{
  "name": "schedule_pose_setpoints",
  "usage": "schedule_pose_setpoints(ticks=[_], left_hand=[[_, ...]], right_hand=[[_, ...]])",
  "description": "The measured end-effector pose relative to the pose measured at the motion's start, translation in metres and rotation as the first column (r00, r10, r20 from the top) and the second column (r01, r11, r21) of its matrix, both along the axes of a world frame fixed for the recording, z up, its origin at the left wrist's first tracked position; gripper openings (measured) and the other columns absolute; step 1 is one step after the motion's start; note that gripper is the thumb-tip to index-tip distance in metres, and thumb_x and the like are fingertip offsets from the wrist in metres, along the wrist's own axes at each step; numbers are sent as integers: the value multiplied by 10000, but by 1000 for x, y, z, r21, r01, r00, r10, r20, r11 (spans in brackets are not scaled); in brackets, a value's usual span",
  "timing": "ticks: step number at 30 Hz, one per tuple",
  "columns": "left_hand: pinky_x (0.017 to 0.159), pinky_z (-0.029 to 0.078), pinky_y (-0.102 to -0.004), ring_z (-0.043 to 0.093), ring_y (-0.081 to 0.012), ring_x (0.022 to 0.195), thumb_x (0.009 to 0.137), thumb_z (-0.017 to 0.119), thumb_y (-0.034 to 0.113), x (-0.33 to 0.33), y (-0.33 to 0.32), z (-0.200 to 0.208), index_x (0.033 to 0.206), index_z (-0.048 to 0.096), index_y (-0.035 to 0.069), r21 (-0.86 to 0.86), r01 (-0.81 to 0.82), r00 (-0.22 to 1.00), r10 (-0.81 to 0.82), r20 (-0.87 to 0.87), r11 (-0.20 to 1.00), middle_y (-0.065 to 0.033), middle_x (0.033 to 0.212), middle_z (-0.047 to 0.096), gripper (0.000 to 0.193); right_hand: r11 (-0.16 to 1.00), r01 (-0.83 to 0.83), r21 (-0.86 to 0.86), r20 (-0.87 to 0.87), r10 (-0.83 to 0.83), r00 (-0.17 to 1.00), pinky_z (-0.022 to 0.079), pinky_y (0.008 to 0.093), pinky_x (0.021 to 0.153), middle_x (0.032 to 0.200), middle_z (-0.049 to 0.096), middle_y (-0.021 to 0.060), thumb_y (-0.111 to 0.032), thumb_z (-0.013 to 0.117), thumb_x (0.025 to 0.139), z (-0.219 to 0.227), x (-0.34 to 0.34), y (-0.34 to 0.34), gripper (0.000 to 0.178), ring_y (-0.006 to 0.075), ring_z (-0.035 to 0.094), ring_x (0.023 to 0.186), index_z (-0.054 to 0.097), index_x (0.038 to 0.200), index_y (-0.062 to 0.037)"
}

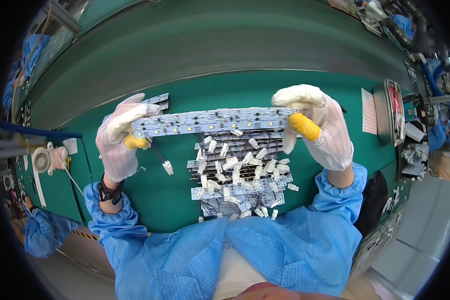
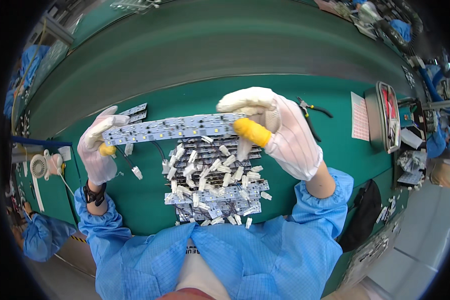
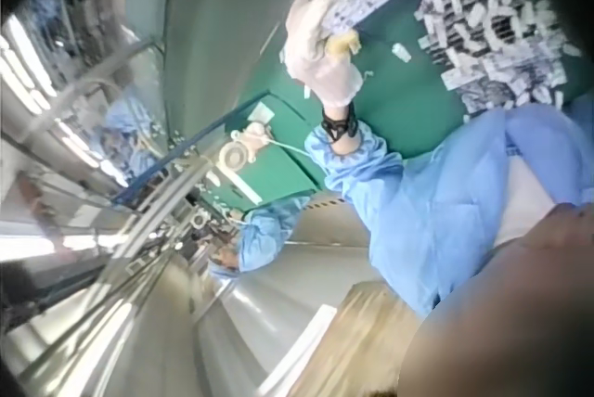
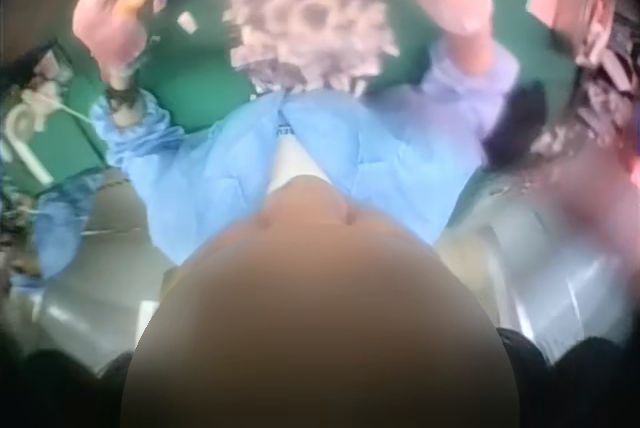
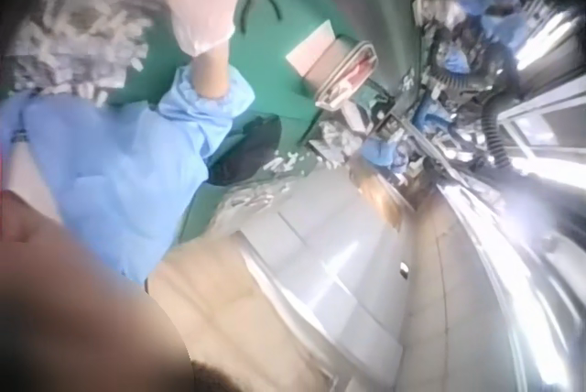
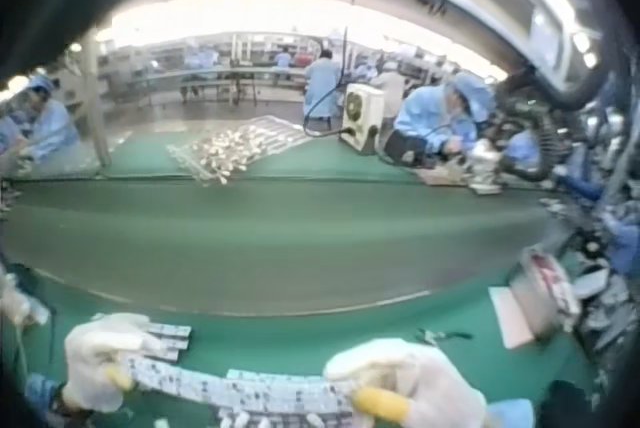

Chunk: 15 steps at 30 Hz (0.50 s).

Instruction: The recorder is assembling and inspecting strips of circuit boards at a manual assembly station on a production floor.

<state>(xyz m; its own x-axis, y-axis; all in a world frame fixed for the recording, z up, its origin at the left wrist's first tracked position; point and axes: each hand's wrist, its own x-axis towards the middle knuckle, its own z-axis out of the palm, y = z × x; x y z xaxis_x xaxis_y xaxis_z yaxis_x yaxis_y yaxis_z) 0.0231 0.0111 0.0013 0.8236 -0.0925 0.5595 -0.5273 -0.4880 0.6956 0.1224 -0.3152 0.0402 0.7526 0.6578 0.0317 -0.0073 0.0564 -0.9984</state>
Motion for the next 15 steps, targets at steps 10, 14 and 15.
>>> schedule_pose_setpoints(ticks=[10,14,15], left_hand=[[922,444,-325,616,-221,1034,873,552,535,-4,7,-9,1152,630,24,43,-187,941,191,-280,981,-161,1127,642,588],[913,454,-340,621,-245,1038,888,556,488,-4,6,-7,1140,638,33,73,-186,942,199,-269,980,-166,1132,643,527],[913,454,-340,621,-245,1038,888,556,488,-6,6,-9,1140,638,33,76,-194,940,208,-269,978,-166,1132,643,527]], right_hand=[[991,-71,-110,148,87,985,485,252,779,1006,646,100,-318,665,869,7,4,-4,424,156,616,886,599,1109,25],[988,-136,71,-103,143,984,510,232,662,981,644,125,-289,666,869,8,1,-5,478,140,649,716,527,1175,51],[987,-144,74,-102,152,983,510,232,662,981,644,125,-289,666,869,6,1,-4,478,140,649,716,527,1175,51]])
